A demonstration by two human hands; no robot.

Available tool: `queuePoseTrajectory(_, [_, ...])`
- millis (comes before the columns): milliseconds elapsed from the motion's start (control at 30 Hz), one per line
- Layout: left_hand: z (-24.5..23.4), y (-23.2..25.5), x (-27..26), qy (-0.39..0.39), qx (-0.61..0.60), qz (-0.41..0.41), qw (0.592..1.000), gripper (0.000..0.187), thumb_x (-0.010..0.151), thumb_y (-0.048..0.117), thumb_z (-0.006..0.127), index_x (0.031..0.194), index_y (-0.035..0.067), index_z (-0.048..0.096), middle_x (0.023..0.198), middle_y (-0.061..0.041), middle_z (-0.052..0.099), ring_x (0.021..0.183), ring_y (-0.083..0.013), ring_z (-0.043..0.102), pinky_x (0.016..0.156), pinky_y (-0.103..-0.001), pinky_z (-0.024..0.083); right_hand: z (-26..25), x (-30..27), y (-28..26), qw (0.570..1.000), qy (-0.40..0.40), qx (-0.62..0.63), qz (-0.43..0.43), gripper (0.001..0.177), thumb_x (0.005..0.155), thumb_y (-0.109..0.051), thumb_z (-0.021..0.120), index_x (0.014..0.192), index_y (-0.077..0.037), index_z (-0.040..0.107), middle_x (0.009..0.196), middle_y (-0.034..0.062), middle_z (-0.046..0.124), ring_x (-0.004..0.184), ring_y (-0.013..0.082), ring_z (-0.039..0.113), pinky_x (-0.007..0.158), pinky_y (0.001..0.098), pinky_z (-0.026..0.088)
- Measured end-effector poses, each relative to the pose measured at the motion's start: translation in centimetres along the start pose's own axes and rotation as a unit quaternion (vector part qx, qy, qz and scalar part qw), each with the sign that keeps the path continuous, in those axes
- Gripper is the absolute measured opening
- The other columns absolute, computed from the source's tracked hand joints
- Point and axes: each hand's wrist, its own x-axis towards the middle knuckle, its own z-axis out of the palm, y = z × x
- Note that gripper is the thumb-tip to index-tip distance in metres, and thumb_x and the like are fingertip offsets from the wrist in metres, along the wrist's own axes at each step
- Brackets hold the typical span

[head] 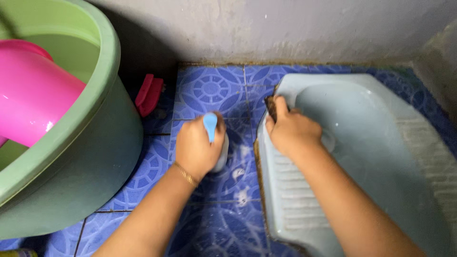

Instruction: The person sprays a cleaning solution onto a squat toilet and the surrounding floor tiles, then scrubs the surfaces with a sponge. They clean the toilet bowl, the rim, and the floor area around the fixture.

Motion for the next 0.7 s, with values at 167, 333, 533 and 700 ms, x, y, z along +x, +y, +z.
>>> queuePoseTrajectory(167, [0.8,-1.5,2.0,0.002,0.007,0.018,1.0,0.026,0.096,0.03,0.058,0.089,0.009,0.072,0.08,-0.02,0.07,0.076,-0.0453,0.067,0.066,-0.055,0.053,0.2,-2.9,-1.9,1.0,-0.019,-0.024,0.007,0.051,0.099,-0.049,0.048,0.142,-0.024,0.037,0.117,0.0187,0.066,0.103,0.0403,0.068,0.082,0.0572,0.054])
queuePoseTrajectory(333, [0.5,-0.6,2.1,-0.002,0.013,-0.005,1.0,0.028,0.094,0.032,0.058,0.084,0.01,0.072,0.08,-0.019,0.071,0.075,-0.0449,0.067,0.067,-0.055,0.053,2.3,-3.8,-6.2,0.997,-0.029,-0.064,-0.012,0.052,0.099,-0.048,0.05,0.144,-0.024,0.04,0.124,0.019,0.06,0.108,0.0379,0.066,0.083,0.0525,0.056])
queuePoseTrajectory(533, [0.7,-1.5,2.6,0.01,0.021,0.018,1.0,0.031,0.094,0.032,0.059,0.08,0.006,0.07,0.082,-0.021,0.071,0.075,-0.045,0.067,0.066,-0.056,0.053,7.8,-2.1,-7.5,0.993,-0.059,-0.086,-0.058,0.065,0.096,-0.02,0.044,0.159,-0.019,0.025,0.135,0.0255,0.051,0.112,0.0416,0.062,0.089,0.0503,0.054])
queuePoseTrajectory(700, [0.5,-3.5,4.4,0.028,0.012,-0.001,1.0,0.033,0.094,0.034,0.058,0.079,0.007,0.07,0.078,-0.021,0.071,0.075,-0.0444,0.068,0.067,-0.055,0.054,6.6,2.1,-7.3,0.998,-0.028,-0.024,-0.057,0.055,0.099,-0.016,0.043,0.153,-0.022,0.042,0.122,0.0276,0.065,0.106,0.0441,0.068,0.09,0.0514,0.056])
